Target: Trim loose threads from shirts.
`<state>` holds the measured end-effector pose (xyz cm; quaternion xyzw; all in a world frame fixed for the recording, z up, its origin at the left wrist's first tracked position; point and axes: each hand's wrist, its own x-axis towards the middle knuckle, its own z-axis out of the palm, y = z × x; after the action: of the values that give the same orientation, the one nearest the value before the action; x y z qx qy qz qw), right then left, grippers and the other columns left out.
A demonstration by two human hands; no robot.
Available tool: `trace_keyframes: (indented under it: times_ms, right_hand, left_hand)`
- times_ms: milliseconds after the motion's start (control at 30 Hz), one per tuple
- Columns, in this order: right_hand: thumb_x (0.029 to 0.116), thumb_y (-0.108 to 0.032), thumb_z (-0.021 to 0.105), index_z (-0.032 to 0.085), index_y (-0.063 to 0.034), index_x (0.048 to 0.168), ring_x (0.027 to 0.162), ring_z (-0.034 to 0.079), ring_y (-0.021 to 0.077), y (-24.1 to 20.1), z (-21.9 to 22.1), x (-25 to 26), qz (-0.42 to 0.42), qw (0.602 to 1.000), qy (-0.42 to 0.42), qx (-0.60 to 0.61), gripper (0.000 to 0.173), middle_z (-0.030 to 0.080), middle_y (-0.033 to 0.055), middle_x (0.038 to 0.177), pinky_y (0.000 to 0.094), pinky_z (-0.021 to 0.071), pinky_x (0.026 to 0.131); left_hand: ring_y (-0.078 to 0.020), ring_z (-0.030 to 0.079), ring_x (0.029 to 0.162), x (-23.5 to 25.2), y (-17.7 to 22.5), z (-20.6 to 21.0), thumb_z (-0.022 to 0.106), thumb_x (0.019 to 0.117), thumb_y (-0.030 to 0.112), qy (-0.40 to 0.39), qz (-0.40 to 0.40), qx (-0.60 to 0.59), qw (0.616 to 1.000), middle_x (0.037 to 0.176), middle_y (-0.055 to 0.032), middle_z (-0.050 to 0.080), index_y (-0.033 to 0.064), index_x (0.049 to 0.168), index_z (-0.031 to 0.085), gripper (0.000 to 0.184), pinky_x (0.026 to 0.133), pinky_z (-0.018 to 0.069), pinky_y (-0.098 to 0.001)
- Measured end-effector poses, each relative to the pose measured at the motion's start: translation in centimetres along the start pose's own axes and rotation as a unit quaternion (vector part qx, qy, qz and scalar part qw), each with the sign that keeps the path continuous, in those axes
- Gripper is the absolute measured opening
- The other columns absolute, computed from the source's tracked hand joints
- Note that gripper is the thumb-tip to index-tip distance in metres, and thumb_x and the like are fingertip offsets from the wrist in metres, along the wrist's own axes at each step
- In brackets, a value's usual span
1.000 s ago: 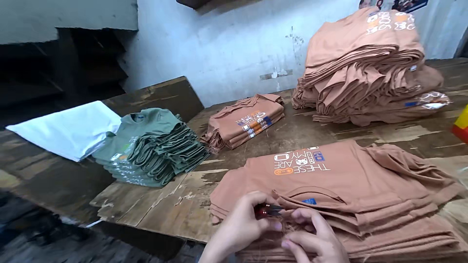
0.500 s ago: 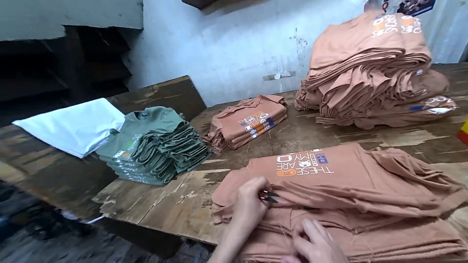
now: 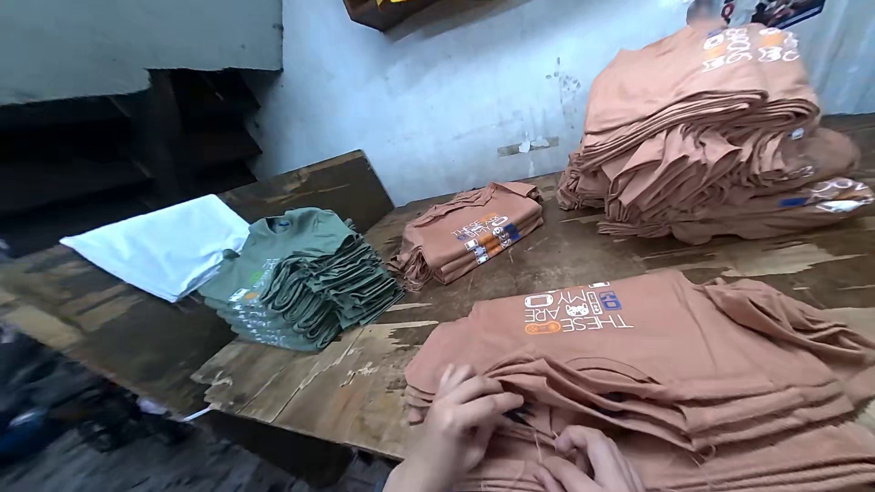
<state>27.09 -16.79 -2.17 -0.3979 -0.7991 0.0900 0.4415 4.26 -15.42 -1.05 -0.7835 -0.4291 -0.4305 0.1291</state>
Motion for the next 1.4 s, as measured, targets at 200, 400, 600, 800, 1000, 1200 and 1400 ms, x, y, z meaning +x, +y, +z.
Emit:
trace_keyframes:
  times_ms: [200, 400, 600, 800, 1000, 1200, 1400]
  right_hand:
    - [0.0894, -0.027, 0.078, 0.084, -0.019, 0.086, 0.089, 0.062, 0.0201, 0.9, -0.5, -0.4, -0.006, 0.998, -0.001, 0.067, 0.01, 0.069, 0.0085, 0.1, 0.0365, 0.0521, 0.079]
    - [0.089, -0.026, 0.079, 0.084, -0.0171, 0.088, 0.09, 0.061, 0.0186, 1.4, -1.1, -0.4, 0.003, 0.995, 0.002, 0.099, 0.01, 0.068, 0.0104, 0.098, 0.0319, 0.0512, 0.081]
    - [0.0891, -0.025, 0.079, 0.085, -0.019, 0.089, 0.089, 0.062, 0.0207, 1.8, -1.9, -0.4, -0.027, 0.992, -0.052, 0.111, 0.009, 0.069, 0.0085, 0.095, 0.0376, 0.0519, 0.081]
    - [0.0929, -0.039, 0.072, 0.079, -0.011, 0.094, 0.099, 0.069, 0.0251, 1.4, -3.4, 1.3, -0.011, 1.0, -0.013, -0.01, 0.028, 0.072, 0.01, 0.104, 0.0416, 0.0593, 0.083]
    - [0.0878, -0.024, 0.074, 0.083, -0.0186, 0.089, 0.104, 0.066, 0.027, 1.3, -0.5, 3.3, -0.065, 0.997, 0.005, -0.034, 0.01, 0.071, 0.0096, 0.11, 0.042, 0.0554, 0.088]
    - [0.0912, -0.009, 0.072, 0.081, -0.0073, 0.092, 0.09, 0.069, 0.0133, 1.5, -0.1, 2.8, -0.02, 0.994, 0.069, 0.087, 0.01, 0.07, 0.0116, 0.102, 0.0243, 0.06, 0.079]
    - [0.0904, -0.008, 0.071, 0.079, -0.0061, 0.088, 0.083, 0.069, 0.009, 2.0, -0.9, 2.9, 0.063, 0.988, 0.1, 0.096, 0.008, 0.069, 0.0114, 0.103, 0.0212, 0.0602, 0.072]
  left_hand:
    - [-0.0111, 0.061, 0.098, -0.6, 0.6, -0.1, 0.062, 0.0977, 0.015, -0.008, 0.06, 0.047, 0.997, 0.106, 0.009, 0.072, 0.0348, 0.113, 0.075, 0.028, 0.091, 0.0447, -0.0375]
    - [-0.0139, 0.062, 0.097, -0.1, 1.2, -0.8, 0.061, 0.0983, 0.017, -0.028, 0.1, 0.077, 0.992, 0.105, 0.0061, 0.071, 0.0318, 0.114, 0.074, 0.025, 0.089, 0.0444, -0.0388]
    - [-0.0182, 0.061, 0.099, 0.0, 3.0, 0.0, 0.057, 0.1022, 0.016, -0.043, 0.174, 0.174, 0.968, 0.105, 0.0019, 0.069, 0.0245, 0.115, 0.071, 0.021, 0.094, 0.0437, -0.0391]
    - [-0.02, 0.068, 0.086, 2.0, 3.5, -1.4, 0.068, 0.0824, 0.017, -0.182, -0.133, 0.02, 0.974, 0.093, -0.0047, 0.068, 0.019, 0.112, 0.077, 0.03, 0.075, 0.0598, -0.0429]
    - [-0.0115, 0.064, 0.07, 5.9, 5.0, -1.2, 0.065, 0.0946, 0.039, -0.222, -0.376, 0.023, 0.9, 0.074, 0.0035, 0.067, 0.017, 0.082, 0.075, 0.027, 0.066, 0.0534, -0.0384]
    - [-0.0047, 0.067, 0.066, 5.3, 4.9, 0.8, 0.073, 0.0921, 0.034, -0.17, -0.406, -0.153, 0.885, 0.072, 0.0058, 0.07, 0.0136, 0.084, 0.075, 0.022, 0.066, 0.0579, -0.0291]
    - [-0.018, 0.069, 0.098, 4.5, 7.0, 0.3, 0.077, 0.082, 0.026, -0.108, -0.27, 0.066, 0.954, 0.102, 0.0, 0.071, 0.0179, 0.108, 0.074, 0.028, 0.087, 0.0583, -0.0449]
